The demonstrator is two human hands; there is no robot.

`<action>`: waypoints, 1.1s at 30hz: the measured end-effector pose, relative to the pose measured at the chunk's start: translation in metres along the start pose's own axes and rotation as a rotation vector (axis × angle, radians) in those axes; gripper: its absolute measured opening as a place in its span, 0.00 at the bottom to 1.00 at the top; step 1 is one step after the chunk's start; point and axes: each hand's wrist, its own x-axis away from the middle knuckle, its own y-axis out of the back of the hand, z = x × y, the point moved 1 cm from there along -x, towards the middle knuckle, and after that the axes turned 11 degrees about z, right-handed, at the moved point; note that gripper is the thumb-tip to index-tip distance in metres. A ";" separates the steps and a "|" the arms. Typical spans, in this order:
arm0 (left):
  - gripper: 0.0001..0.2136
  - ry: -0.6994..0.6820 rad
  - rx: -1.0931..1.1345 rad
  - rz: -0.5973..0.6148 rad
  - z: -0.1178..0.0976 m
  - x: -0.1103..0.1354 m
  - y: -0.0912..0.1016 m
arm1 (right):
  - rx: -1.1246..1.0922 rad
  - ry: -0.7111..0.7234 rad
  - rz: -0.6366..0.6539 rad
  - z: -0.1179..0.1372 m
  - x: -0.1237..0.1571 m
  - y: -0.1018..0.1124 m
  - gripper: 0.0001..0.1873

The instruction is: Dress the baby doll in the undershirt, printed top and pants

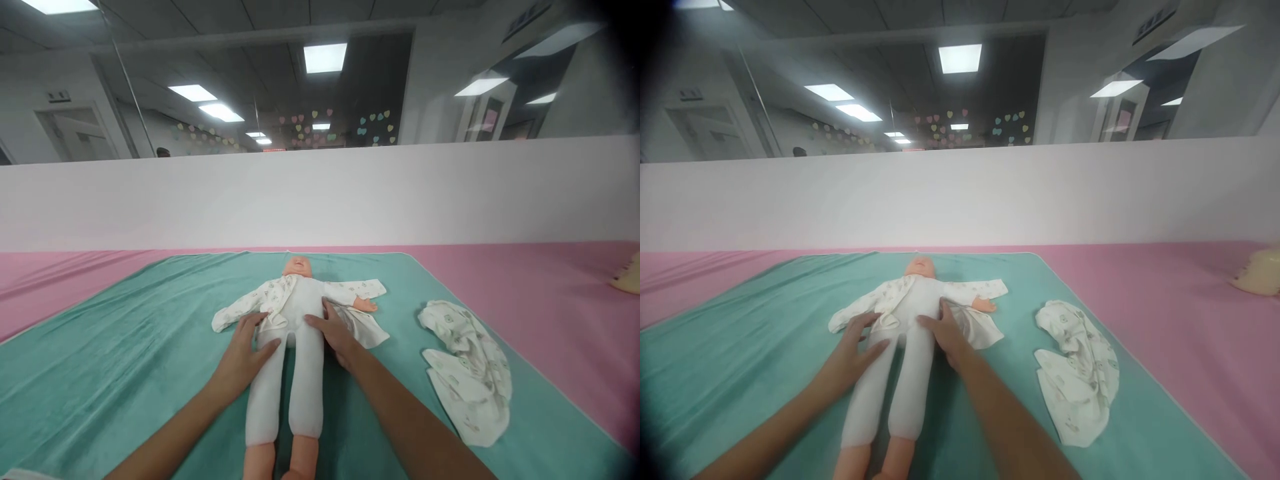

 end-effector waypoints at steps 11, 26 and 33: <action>0.09 -0.064 -0.070 -0.013 -0.012 -0.010 0.011 | -0.002 0.010 0.011 -0.007 -0.002 0.004 0.48; 0.16 -0.138 -0.031 0.309 -0.055 -0.003 0.033 | 0.085 0.075 0.003 -0.006 -0.004 0.003 0.44; 0.17 -0.442 -0.568 0.253 -0.113 -0.095 -0.046 | 0.297 0.349 0.205 0.010 0.001 -0.014 0.31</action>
